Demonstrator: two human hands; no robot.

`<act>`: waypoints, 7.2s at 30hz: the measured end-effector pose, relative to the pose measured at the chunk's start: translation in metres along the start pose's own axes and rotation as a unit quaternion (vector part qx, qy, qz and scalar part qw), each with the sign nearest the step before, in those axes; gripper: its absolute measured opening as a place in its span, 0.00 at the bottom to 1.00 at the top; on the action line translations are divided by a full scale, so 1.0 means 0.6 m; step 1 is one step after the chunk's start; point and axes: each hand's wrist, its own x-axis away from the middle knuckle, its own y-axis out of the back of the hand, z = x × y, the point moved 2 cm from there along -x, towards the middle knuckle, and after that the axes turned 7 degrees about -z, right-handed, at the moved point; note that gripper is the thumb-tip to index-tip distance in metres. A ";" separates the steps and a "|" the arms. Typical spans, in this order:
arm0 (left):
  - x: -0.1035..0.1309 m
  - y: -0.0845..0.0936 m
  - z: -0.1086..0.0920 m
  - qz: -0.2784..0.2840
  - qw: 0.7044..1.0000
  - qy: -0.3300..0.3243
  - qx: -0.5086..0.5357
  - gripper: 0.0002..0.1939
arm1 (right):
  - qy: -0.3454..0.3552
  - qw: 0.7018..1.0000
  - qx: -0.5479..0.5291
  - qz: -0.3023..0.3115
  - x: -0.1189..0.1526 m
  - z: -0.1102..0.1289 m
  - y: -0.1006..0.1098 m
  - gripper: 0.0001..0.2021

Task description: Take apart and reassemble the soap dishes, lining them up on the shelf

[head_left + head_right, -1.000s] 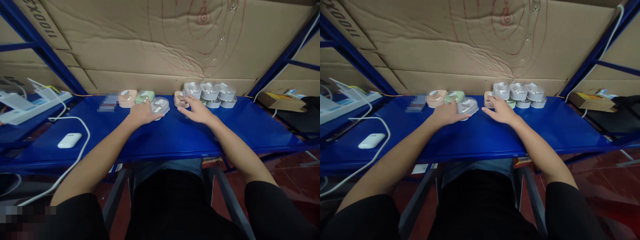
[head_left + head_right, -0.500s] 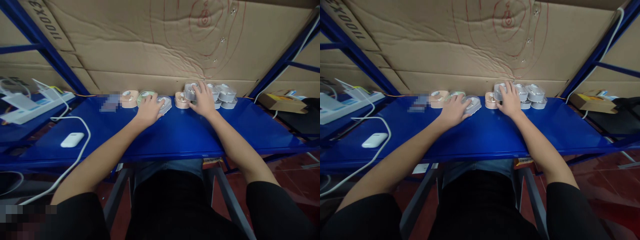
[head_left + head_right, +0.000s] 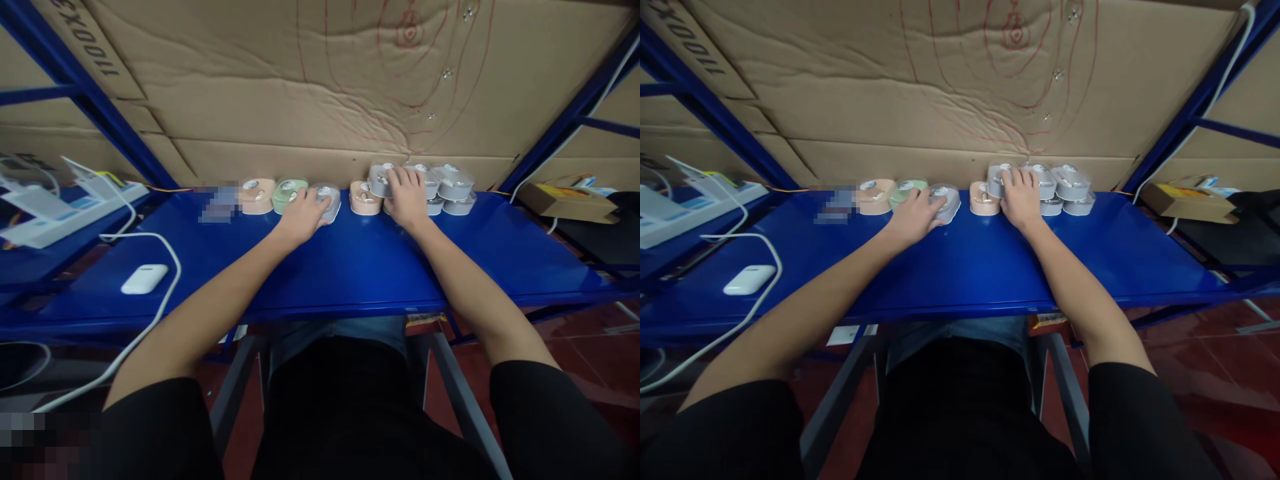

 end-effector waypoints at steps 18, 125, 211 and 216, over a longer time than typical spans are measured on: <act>-0.010 -0.033 0.030 -0.060 0.996 0.056 0.035 0.26 | 0.063 0.995 -0.052 -0.053 0.014 0.065 0.057 0.42; 0.016 0.001 0.107 0.123 0.961 -0.010 0.249 0.53 | 0.157 0.895 -0.348 0.231 0.069 0.149 0.108 0.54; 0.013 -0.002 0.090 0.139 0.964 -0.032 0.226 0.40 | 0.188 0.911 -0.265 0.255 0.089 0.175 0.083 0.55; 0.018 0.002 0.076 0.144 0.963 0.002 0.228 0.56 | 0.192 0.893 -0.326 0.242 0.072 0.137 0.100 0.53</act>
